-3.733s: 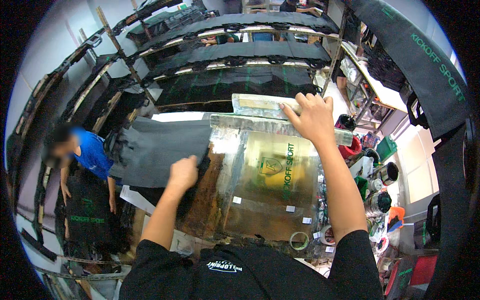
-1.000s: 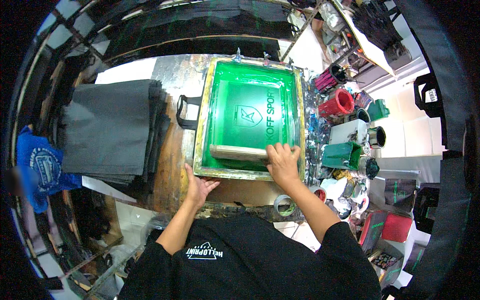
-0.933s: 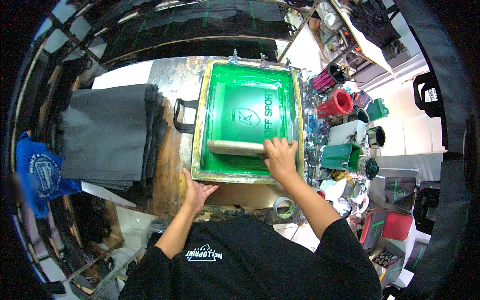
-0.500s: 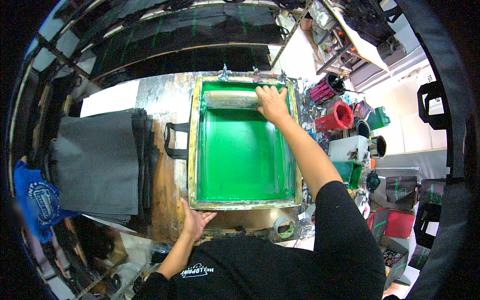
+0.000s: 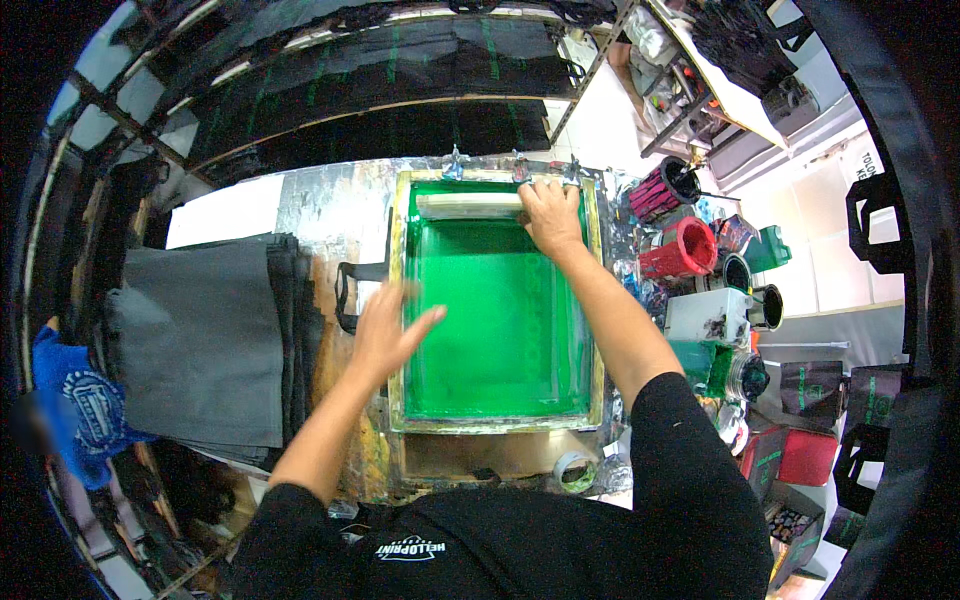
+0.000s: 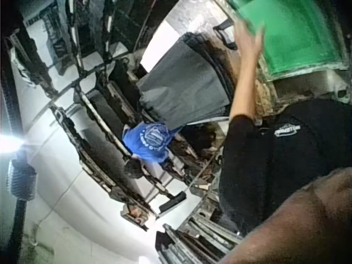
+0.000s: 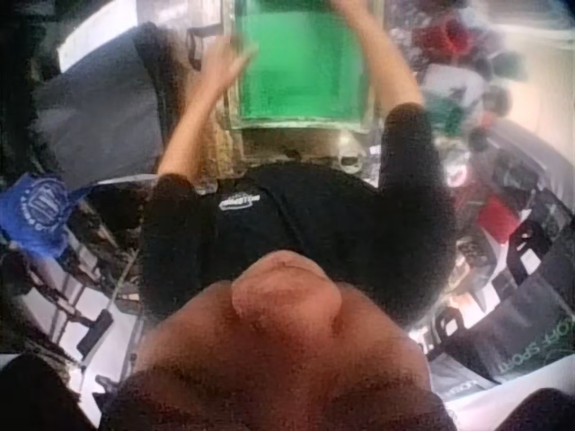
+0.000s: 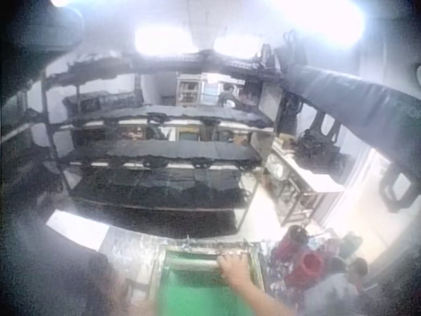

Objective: The person screen prints a green logo onto black tote bags using a squeegee and a screen printing frame. They repeatedly pull the squeegee across the frame, lift the screen, and place the printed bags onto a drying rack.

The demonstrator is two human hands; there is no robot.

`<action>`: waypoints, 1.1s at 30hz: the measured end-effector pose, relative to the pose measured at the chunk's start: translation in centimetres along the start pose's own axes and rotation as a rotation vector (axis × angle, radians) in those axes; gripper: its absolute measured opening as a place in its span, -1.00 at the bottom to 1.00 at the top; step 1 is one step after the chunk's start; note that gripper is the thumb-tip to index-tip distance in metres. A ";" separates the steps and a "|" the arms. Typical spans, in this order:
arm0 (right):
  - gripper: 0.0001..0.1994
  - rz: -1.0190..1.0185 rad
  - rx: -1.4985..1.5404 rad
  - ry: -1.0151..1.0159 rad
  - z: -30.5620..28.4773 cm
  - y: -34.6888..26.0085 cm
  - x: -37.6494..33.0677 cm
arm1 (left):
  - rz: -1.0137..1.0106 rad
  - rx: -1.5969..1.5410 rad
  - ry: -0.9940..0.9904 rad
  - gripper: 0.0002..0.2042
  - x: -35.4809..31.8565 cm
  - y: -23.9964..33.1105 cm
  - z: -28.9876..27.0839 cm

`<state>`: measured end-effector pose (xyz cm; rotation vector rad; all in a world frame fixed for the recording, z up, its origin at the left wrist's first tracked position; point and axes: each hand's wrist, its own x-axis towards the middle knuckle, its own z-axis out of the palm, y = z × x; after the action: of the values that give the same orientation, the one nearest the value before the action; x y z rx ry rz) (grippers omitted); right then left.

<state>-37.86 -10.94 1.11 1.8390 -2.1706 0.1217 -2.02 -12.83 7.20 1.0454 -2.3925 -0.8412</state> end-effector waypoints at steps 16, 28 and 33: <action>-0.69 -0.038 -0.013 0.071 -1.6 -3.1 -7.5 | 0.340 0.468 0.126 -0.38 10.3 -3.7 8.4; -0.81 -0.026 0.027 0.026 -7.5 -10.7 -24.2 | 0.372 0.457 0.124 -0.43 -8.9 -0.4 7.8; -0.83 -0.029 0.028 0.031 -9.5 -13.3 -30.1 | 0.365 0.487 0.085 -0.43 -15.8 1.1 7.4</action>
<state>-19.03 17.68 0.27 1.8708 -2.1309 0.1734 3.43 2.44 0.65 0.7379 -2.6597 -0.0859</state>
